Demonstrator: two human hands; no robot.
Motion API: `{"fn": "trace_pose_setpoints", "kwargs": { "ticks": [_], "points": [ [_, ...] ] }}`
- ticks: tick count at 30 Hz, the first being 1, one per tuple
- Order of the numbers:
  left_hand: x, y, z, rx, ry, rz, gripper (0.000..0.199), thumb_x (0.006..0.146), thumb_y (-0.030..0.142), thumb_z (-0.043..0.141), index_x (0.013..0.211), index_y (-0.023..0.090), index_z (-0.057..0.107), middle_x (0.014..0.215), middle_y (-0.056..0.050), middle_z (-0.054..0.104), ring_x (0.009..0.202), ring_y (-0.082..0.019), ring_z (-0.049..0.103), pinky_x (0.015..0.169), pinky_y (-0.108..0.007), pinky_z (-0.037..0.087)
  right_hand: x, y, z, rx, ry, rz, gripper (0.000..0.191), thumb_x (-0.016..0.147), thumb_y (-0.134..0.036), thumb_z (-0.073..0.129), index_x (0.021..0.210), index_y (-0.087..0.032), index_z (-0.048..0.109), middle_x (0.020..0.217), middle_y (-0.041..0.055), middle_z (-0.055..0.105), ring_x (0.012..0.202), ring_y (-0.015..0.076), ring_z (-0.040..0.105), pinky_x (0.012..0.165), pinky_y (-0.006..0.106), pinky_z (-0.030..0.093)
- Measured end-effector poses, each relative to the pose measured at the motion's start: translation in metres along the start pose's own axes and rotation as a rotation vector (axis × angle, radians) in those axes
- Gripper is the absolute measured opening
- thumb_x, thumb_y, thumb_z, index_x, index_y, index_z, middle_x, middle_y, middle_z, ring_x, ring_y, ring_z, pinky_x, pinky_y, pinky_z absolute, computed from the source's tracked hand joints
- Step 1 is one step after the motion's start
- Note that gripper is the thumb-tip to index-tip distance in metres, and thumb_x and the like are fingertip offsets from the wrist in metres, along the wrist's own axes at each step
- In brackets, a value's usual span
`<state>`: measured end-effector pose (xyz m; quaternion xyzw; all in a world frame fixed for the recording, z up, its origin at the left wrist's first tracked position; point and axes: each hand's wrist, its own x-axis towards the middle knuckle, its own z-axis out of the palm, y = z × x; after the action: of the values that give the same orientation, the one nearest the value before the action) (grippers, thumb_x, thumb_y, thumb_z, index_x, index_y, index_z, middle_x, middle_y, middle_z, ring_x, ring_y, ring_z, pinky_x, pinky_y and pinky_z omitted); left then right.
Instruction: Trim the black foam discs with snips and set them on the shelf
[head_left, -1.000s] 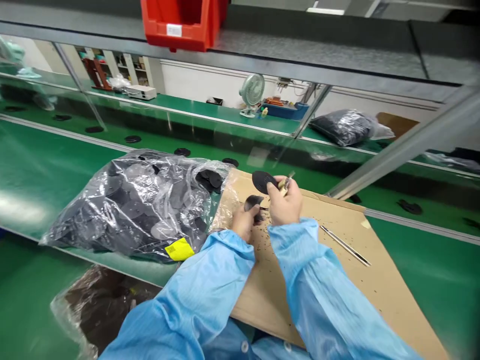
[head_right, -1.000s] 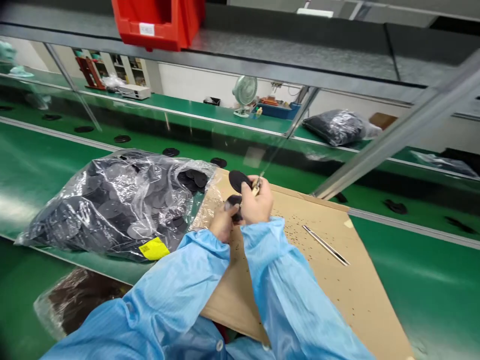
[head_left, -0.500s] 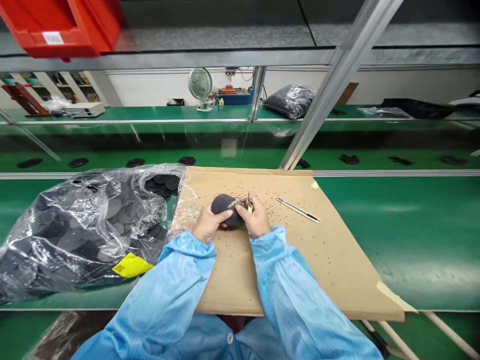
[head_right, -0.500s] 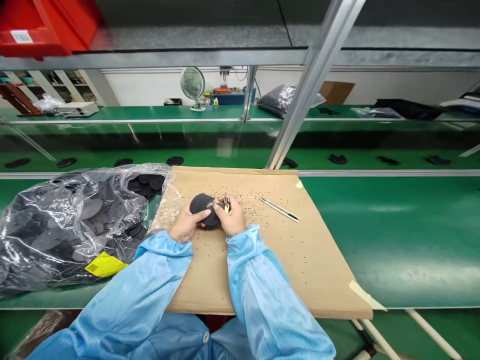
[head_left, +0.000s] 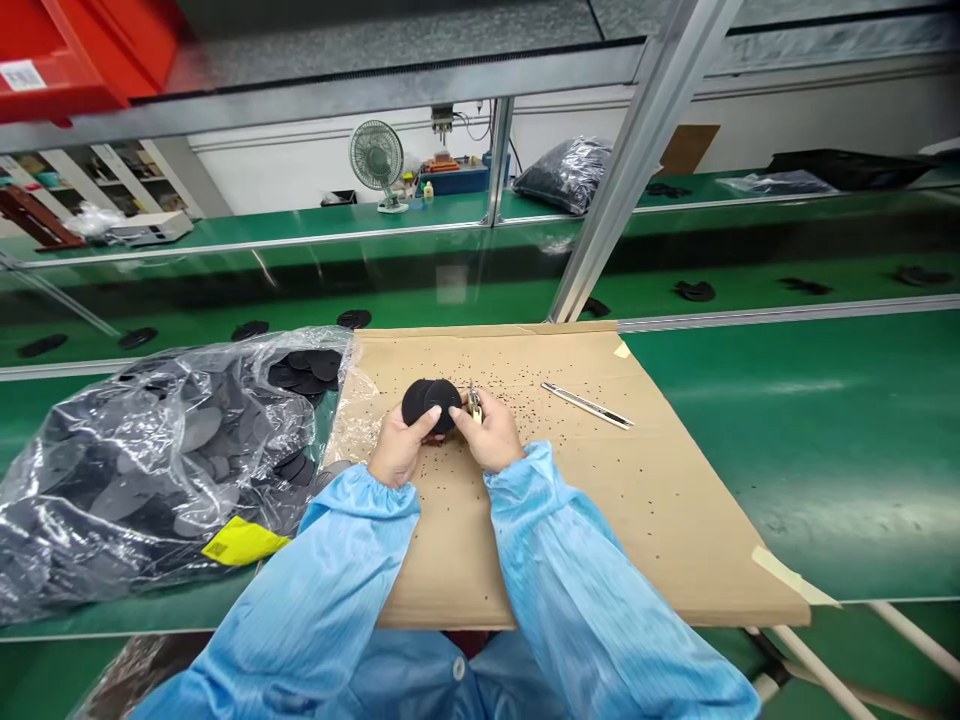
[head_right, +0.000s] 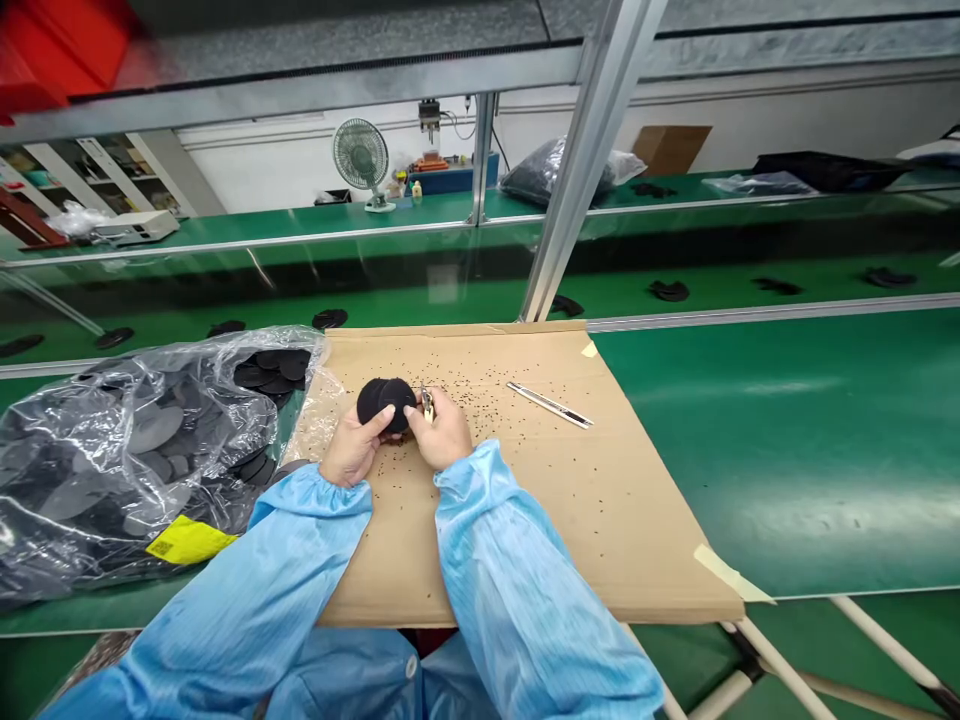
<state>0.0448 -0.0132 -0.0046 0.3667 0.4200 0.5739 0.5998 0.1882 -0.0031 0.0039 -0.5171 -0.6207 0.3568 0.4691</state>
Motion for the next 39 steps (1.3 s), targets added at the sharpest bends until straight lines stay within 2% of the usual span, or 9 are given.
{"fn": "trace_pose_setpoints", "kwargs": {
  "ticks": [9,14,20,23,26,30,39],
  "points": [
    [0.0019,0.0016,-0.0016,-0.054,0.04,-0.028,0.05,0.057,0.027,0.083,0.101,0.015,0.064,0.093,-0.006,0.069,0.074,-0.017,0.064,0.061,-0.027,0.051,-0.0008,0.0007,0.0014,-0.022,0.003,-0.052,0.017,0.075,-0.034,0.058,0.084,-0.019,0.058,0.072,-0.0001,0.059,0.066,0.015,0.051,0.064,0.027,0.04],
    [0.0009,0.0038,0.0003,-0.152,0.035,-0.012,0.053,0.054,0.022,0.084,0.103,0.016,0.063,0.101,-0.007,0.069,0.091,-0.022,0.065,0.078,-0.036,0.053,-0.0017,0.001,0.0025,-0.046,-0.006,-0.049,0.016,0.075,-0.034,0.058,0.083,-0.02,0.058,0.071,0.0,0.06,0.064,0.0154,0.052,0.064,0.028,0.04],
    [0.002,0.0003,-0.0001,-0.15,0.016,0.014,0.047,0.058,0.024,0.083,0.1,0.015,0.066,0.103,-0.009,0.07,0.098,-0.024,0.064,0.088,-0.04,0.049,-0.0035,-0.0006,0.0038,-0.074,0.003,-0.054,0.017,0.075,-0.035,0.059,0.085,-0.021,0.059,0.072,0.0008,0.062,0.065,0.0162,0.054,0.063,0.028,0.041],
    [0.0028,0.0,-0.0008,-0.155,0.043,0.043,0.043,0.058,0.024,0.083,0.097,0.014,0.068,0.1,-0.008,0.07,0.096,-0.021,0.064,0.091,-0.038,0.047,-0.0031,0.0,0.0043,-0.053,0.006,-0.037,0.024,0.076,-0.036,0.06,0.094,-0.02,0.061,0.075,0.0011,0.063,0.067,0.0162,0.055,0.065,0.029,0.043],
    [0.0015,0.0022,-0.0009,-0.179,0.004,0.001,0.042,0.056,0.024,0.083,0.095,0.014,0.068,0.096,-0.007,0.07,0.092,-0.021,0.064,0.088,-0.038,0.048,-0.0022,0.0018,0.0045,0.027,-0.041,-0.041,0.032,0.078,-0.043,0.059,0.1,-0.019,0.062,0.081,0.0023,0.064,0.072,0.0164,0.056,0.069,0.029,0.044],
    [-0.0014,0.0039,-0.0009,-0.191,-0.093,-0.06,0.041,0.058,0.023,0.083,0.095,0.014,0.068,0.095,-0.008,0.07,0.09,-0.022,0.065,0.086,-0.038,0.049,-0.0018,0.0017,0.0033,0.051,-0.097,-0.057,0.035,0.077,-0.051,0.059,0.085,-0.017,0.062,0.069,0.0004,0.058,0.064,0.0141,0.051,0.061,0.027,0.042],
    [-0.0026,0.005,-0.0012,-0.157,-0.116,-0.027,0.035,0.06,0.023,0.082,0.091,0.014,0.068,0.091,-0.006,0.07,0.087,-0.019,0.064,0.084,-0.034,0.05,-0.0012,-0.0009,0.0021,0.077,-0.125,-0.024,0.039,0.072,-0.057,0.062,0.069,-0.018,0.057,0.059,-0.0033,0.048,0.056,0.011,0.042,0.054,0.024,0.036]
  ]
}}
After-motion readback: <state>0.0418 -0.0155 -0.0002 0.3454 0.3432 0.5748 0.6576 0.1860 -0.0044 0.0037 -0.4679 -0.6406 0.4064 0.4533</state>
